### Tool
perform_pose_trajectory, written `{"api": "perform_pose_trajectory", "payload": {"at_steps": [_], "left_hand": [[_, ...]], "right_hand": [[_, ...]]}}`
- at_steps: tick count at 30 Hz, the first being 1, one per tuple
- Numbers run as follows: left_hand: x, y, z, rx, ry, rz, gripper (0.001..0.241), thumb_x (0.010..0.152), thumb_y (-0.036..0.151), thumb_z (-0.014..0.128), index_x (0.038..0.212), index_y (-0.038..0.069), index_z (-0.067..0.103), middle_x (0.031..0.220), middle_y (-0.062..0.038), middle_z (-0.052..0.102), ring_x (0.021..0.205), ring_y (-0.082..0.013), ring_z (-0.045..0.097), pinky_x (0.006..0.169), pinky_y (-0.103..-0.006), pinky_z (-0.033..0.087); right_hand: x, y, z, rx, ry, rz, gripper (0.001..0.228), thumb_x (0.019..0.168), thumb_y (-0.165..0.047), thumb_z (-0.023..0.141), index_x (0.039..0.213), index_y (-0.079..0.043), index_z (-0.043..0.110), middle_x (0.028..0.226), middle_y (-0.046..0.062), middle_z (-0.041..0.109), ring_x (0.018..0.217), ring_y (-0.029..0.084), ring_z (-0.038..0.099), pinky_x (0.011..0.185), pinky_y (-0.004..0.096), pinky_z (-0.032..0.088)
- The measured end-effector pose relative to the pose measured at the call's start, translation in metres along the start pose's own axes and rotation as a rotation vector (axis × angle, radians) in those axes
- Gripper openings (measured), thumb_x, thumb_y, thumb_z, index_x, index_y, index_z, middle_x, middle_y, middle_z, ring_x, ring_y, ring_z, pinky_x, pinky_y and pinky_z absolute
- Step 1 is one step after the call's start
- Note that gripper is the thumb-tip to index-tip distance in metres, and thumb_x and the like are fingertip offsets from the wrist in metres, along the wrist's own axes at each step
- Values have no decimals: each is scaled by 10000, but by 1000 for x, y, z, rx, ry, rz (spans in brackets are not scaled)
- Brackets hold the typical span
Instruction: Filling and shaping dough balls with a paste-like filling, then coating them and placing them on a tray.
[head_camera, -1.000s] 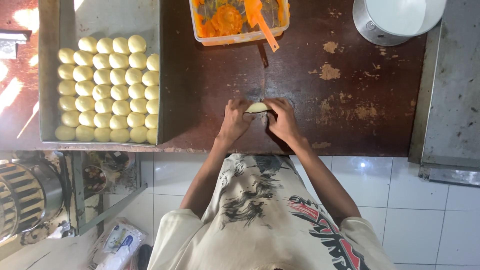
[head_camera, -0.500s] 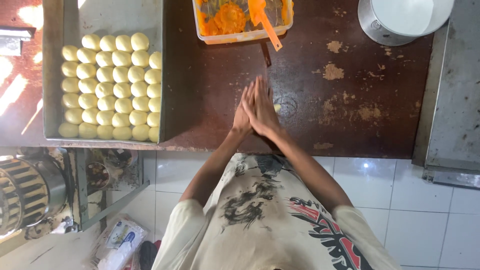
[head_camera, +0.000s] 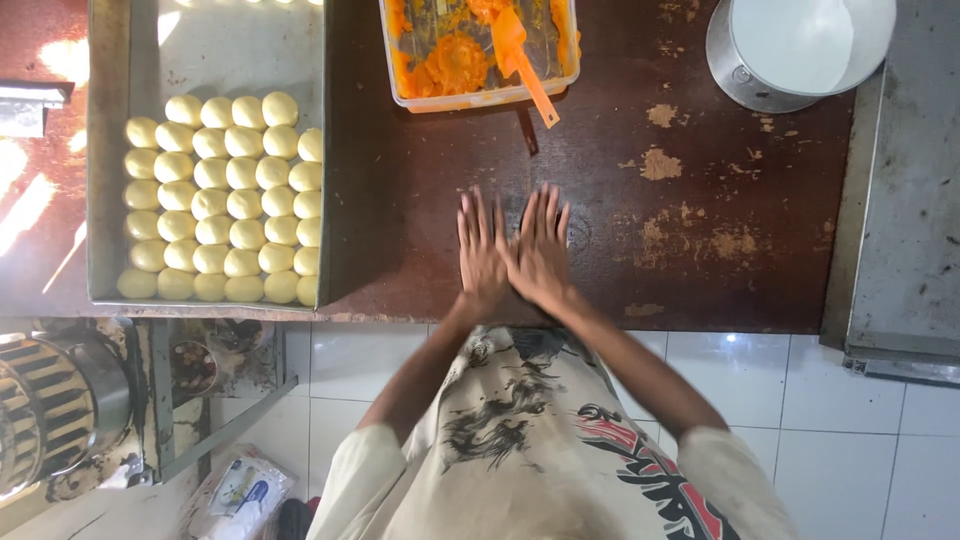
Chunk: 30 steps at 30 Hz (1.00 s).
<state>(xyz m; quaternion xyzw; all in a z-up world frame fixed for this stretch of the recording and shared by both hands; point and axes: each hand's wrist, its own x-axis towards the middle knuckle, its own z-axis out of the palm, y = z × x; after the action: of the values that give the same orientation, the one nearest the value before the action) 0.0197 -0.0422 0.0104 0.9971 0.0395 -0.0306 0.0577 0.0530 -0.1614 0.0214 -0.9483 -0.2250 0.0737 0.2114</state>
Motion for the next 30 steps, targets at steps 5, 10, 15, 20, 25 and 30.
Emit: {"api": "perform_pose_trajectory", "payload": {"at_steps": [5, 10, 15, 20, 25, 30], "left_hand": [[60, -25, -24, -50, 4, 75, 704, 1104, 506, 279, 1660, 94, 144, 1724, -196, 41, 1600, -355, 33, 1309, -509, 57], [53, -41, -21, -75, -58, 326, 749, 1096, 539, 232, 1662, 58, 135, 1740, -119, 81, 1611, -253, 32, 1320, -457, 32], [-6, -42, -27, -114, -79, 404, 789, 1091, 555, 273, 1633, -16, 225, 1719, -174, 187, 1615, -297, 100, 1332, -443, 75], [-69, -25, -24, -148, -98, 284, 739, 1096, 515, 331, 1592, -30, 280, 1696, -227, 198, 1602, -362, 127, 1319, -489, 102], [-56, -8, -15, -262, -13, 104, 781, 1098, 487, 359, 1606, -93, 234, 1667, -364, 99, 1577, -460, 69, 1283, -554, 79], [10, -25, -12, -183, 254, -92, 829, 1064, 546, 418, 1628, -23, 206, 1676, -343, 37, 1575, -467, -14, 1281, -597, 47]], "right_hand": [[69, 20, -10, -144, 10, -86, 1062, 986, -756, 28, 1615, 98, 91, 1716, 264, 17, 1606, 383, -23, 1279, 574, -79], [55, 26, -19, -192, 7, -226, 1082, 984, -784, 61, 1628, 82, 135, 1724, 231, 44, 1607, 352, 9, 1288, 574, -31], [-17, 29, -19, -196, -79, -265, 969, 1024, -697, 159, 1614, 72, 177, 1718, 209, 129, 1609, 366, 107, 1312, 567, 65], [-78, 19, -18, -104, -85, -185, 906, 1047, -620, 276, 1582, 107, 202, 1683, 275, 149, 1583, 395, 122, 1291, 562, 89], [-55, 20, -4, -42, -4, -75, 908, 1071, -585, 286, 1570, 163, 156, 1663, 347, 101, 1572, 449, 71, 1275, 576, 68], [16, 44, -2, -213, 55, 129, 925, 1067, -612, 186, 1562, 162, 82, 1662, 350, 36, 1579, 450, 15, 1273, 563, -19]]}}
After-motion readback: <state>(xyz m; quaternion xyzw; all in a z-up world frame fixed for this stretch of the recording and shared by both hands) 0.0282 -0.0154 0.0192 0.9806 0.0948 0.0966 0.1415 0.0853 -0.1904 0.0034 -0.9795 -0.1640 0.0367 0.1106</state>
